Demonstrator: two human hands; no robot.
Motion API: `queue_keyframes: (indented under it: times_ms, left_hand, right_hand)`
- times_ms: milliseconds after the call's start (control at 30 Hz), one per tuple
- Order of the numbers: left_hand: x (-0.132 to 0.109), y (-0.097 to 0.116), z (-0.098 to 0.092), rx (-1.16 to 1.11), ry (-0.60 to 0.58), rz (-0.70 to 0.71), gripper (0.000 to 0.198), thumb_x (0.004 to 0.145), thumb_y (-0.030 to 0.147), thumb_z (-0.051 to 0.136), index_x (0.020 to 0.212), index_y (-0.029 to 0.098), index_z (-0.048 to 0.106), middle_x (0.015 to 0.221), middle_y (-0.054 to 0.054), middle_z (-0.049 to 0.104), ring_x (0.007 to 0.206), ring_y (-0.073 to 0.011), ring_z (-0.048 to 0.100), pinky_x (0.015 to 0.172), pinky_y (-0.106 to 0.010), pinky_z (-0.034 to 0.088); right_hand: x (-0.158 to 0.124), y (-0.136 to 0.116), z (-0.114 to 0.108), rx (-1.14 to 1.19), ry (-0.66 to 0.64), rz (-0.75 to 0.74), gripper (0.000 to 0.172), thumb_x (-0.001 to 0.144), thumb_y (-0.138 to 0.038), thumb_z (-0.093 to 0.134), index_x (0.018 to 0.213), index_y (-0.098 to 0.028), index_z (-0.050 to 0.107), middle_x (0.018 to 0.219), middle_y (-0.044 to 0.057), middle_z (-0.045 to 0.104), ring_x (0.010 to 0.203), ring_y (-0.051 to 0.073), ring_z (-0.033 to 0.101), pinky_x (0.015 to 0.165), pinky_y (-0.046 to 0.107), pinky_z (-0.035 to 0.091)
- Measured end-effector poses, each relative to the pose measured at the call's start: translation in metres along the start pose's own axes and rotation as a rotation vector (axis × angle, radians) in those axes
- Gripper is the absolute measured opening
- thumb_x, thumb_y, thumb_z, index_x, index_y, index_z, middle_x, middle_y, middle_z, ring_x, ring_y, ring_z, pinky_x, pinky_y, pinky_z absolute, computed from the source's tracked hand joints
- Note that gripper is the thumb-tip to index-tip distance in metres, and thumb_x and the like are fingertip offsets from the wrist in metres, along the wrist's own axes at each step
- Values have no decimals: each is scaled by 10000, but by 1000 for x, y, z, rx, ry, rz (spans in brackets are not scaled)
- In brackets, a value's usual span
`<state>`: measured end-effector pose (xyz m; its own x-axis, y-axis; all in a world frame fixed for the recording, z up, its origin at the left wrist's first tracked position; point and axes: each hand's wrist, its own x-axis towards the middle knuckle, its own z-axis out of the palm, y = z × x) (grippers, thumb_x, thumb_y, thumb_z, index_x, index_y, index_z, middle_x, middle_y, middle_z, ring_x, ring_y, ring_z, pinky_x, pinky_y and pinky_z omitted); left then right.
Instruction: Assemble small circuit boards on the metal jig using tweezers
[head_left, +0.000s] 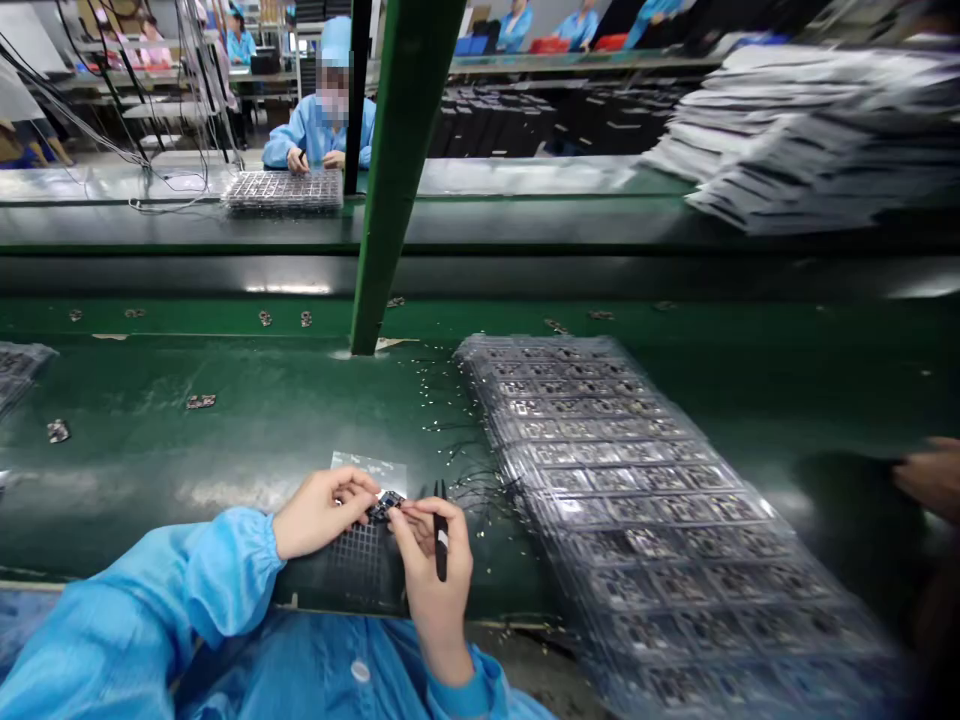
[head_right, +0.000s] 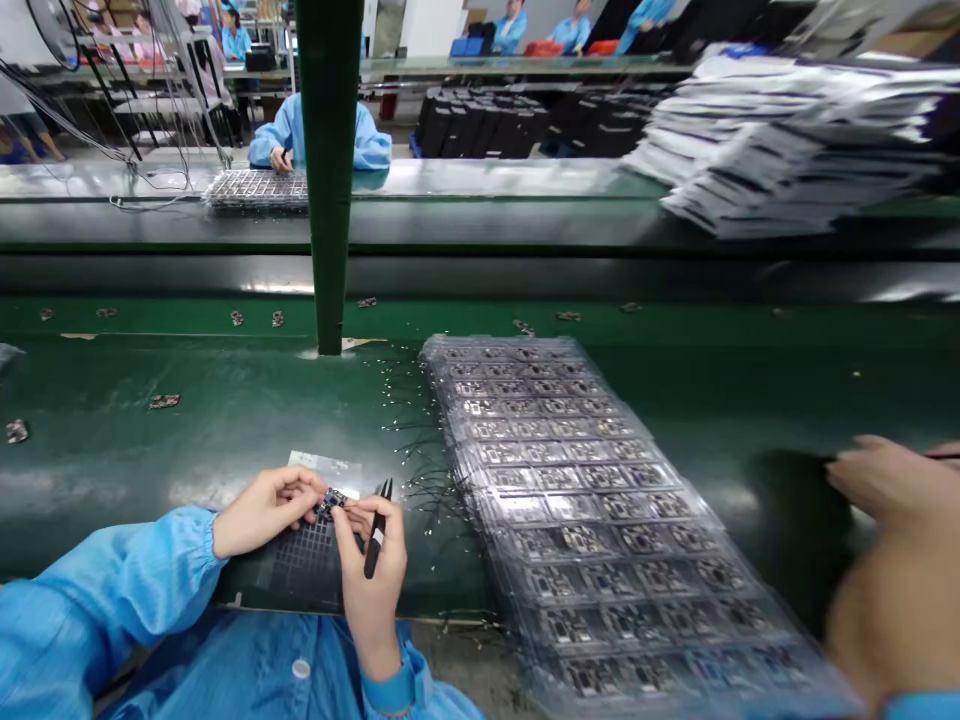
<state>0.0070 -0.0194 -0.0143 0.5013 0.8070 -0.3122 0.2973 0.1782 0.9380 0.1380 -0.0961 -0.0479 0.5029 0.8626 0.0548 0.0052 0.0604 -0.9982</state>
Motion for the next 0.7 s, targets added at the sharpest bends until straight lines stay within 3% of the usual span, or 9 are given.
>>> queue_keyframes:
  times_ms: [100,233,300,400,500,700]
  left_hand:
    - [-2,4,-7,161,89,127,217,824,303,550,943,151,651,854,-44,633,686,-115,573,599,-212,456]
    - [-2,5,-9,285,-19,228,191,783,299,619,896,167,699,788,-21,586,653,-103,529,605,-205,431]
    - [0,3,-9,282,-42,219,163,771,293,633,827,158,705,741,-11,576,620,-95,506,586,-199,415]
    - [3,0,-8,195,-29,148,151,778,269,611,762,135,679,700,-4,589,598,-89,500,562,-188,402]
    - [6,-1,-8,131,-13,90,158,790,270,583,774,127,647,664,6,586,594,-90,495,553,-183,399]
    - [5,-1,-9,123,-38,97,150,808,275,551,790,132,593,638,18,547,580,-86,487,543,-181,408]
  right_hand:
    - [0,-3,2,-83,-94,-31,191,796,-225,631,931,-213,496,854,29,626,766,164,650,675,262,524]
    - [1,-8,2,-214,-261,-72,151,804,-212,601,903,-218,487,674,-29,604,560,122,591,559,223,479]
    - [1,-9,1,-247,-295,-79,132,807,-231,605,849,-221,481,621,-47,574,528,116,564,533,214,457]
    - [2,-8,-3,-209,-334,-26,168,805,-265,626,830,-225,465,723,-12,643,602,131,607,580,226,477]
    - [2,-7,-4,-144,-352,43,202,800,-277,640,850,-228,451,832,22,684,687,150,654,652,251,508]
    - [3,-7,-3,-70,-318,84,204,804,-276,636,846,-222,444,842,39,685,727,171,675,680,281,526]
